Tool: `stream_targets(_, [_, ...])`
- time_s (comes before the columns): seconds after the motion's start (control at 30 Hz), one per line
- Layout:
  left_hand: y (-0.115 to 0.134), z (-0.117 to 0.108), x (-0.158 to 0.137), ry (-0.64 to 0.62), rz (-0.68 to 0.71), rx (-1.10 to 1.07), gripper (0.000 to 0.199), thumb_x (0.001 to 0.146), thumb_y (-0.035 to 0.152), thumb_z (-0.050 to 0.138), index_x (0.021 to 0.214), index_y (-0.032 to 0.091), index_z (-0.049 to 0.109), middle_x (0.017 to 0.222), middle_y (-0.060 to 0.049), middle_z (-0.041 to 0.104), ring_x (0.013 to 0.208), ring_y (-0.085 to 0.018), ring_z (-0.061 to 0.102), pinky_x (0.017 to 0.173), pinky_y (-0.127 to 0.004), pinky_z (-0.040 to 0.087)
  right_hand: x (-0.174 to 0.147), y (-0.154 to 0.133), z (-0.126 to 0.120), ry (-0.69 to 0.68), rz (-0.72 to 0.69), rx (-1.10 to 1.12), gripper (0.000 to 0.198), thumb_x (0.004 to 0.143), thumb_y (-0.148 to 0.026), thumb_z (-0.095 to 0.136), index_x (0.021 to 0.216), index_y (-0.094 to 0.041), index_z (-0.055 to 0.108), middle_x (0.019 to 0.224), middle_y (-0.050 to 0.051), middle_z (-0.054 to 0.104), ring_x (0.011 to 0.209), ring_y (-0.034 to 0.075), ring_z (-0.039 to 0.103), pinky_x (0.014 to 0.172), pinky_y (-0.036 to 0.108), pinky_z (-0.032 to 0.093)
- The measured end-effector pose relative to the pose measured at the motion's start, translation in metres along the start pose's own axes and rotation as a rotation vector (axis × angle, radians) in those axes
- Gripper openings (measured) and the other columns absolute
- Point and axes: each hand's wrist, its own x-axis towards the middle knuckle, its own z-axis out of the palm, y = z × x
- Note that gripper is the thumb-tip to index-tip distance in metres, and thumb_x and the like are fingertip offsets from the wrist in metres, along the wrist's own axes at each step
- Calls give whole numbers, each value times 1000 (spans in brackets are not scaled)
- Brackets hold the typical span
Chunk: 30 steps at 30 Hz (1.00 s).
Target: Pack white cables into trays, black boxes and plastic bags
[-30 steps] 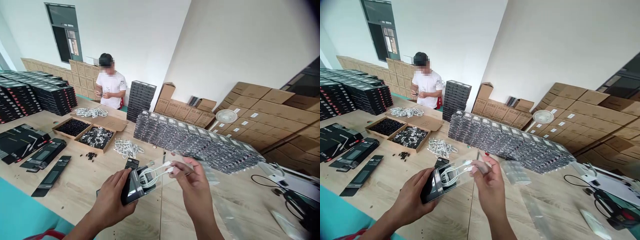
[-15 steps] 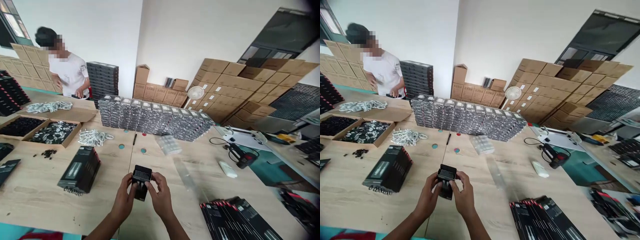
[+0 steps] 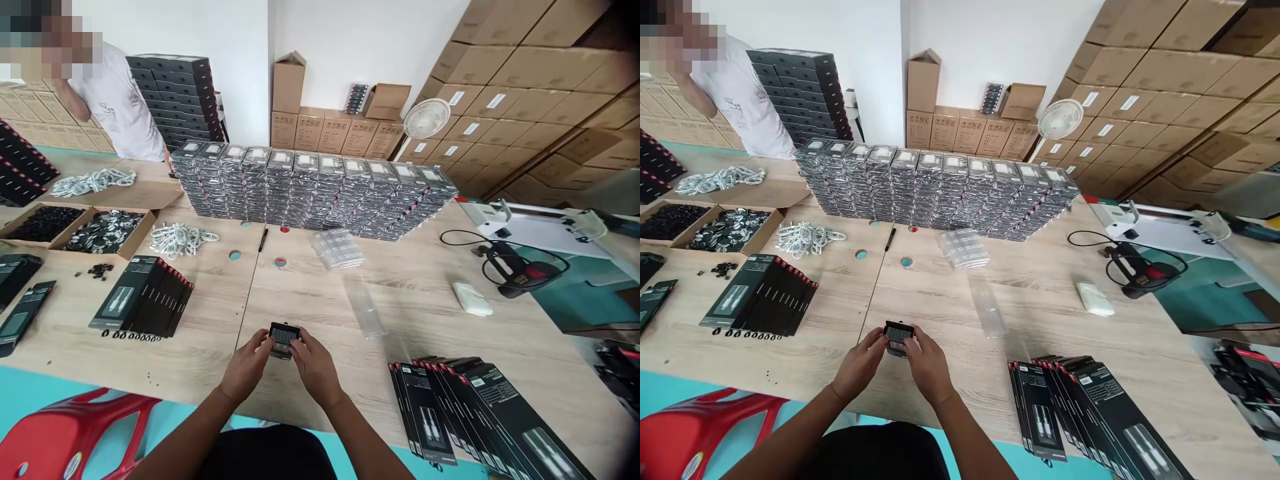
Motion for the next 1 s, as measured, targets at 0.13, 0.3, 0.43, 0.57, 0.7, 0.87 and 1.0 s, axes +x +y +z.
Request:
stream_targets(0.13, [7, -8, 12, -47, 29, 100, 37, 93, 9, 41, 125, 22, 54, 113, -9, 67, 95, -22, 67, 80, -34, 56, -3, 3, -1, 7, -10, -85, 22, 95, -23, 53, 112, -24, 67, 124, 12, 67, 105, 30, 67, 87, 46, 59])
stream_targets(0.3, [16, -21, 23, -100, 59, 182, 30, 92, 6, 40, 111, 18, 59, 89, -7, 65, 75, -23, 62, 65, -33, 51, -3, 2, -2, -8, -5, -131, 24, 96, -22, 52, 115, -23, 66, 128, 13, 64, 104, 31, 67, 84, 43, 60])
stream_targets(0.43, [19, -31, 25, -125, 108, 188, 33, 89, 2, 41, 112, 18, 59, 88, -7, 64, 75, -23, 61, 66, -34, 51, -4, -2, 0, -1, 10, -119, 25, 96, -20, 50, 115, -24, 66, 128, 12, 63, 107, 30, 66, 89, 43, 59])
stream_targets(0.57, [16, -33, 27, -90, 134, 158, 37, 88, 0, 41, 113, 19, 58, 109, -12, 63, 93, -26, 64, 74, -36, 55, -8, 0, 7, 55, 26, -82, 27, 96, -21, 49, 117, -26, 64, 129, 10, 64, 111, 29, 66, 91, 43, 59])
stream_targets(0.7, [6, -24, 26, -33, 170, 79, 31, 90, 2, 40, 110, 20, 57, 127, -13, 57, 105, -23, 64, 79, -33, 57, -14, 5, 15, 134, 51, -34, 32, 98, -24, 47, 128, -22, 56, 124, 13, 67, 110, 27, 68, 86, 44, 62])
stream_targets(0.87, [-10, -19, 23, 7, 220, -67, 25, 97, 16, 45, 120, 20, 54, 119, -12, 61, 109, -22, 63, 89, -36, 56, -18, 6, 14, 128, 37, 15, 28, 97, -21, 49, 122, -24, 62, 123, 13, 67, 110, 25, 68, 88, 42, 62])
stream_targets(1.0, [-14, -27, 26, -49, 262, -200, 28, 97, 18, 44, 121, 24, 59, 116, -9, 59, 100, -18, 65, 83, -32, 58, -13, 5, 3, 87, -29, 34, 27, 96, -17, 51, 117, -24, 66, 131, 12, 62, 113, 23, 64, 91, 40, 61])
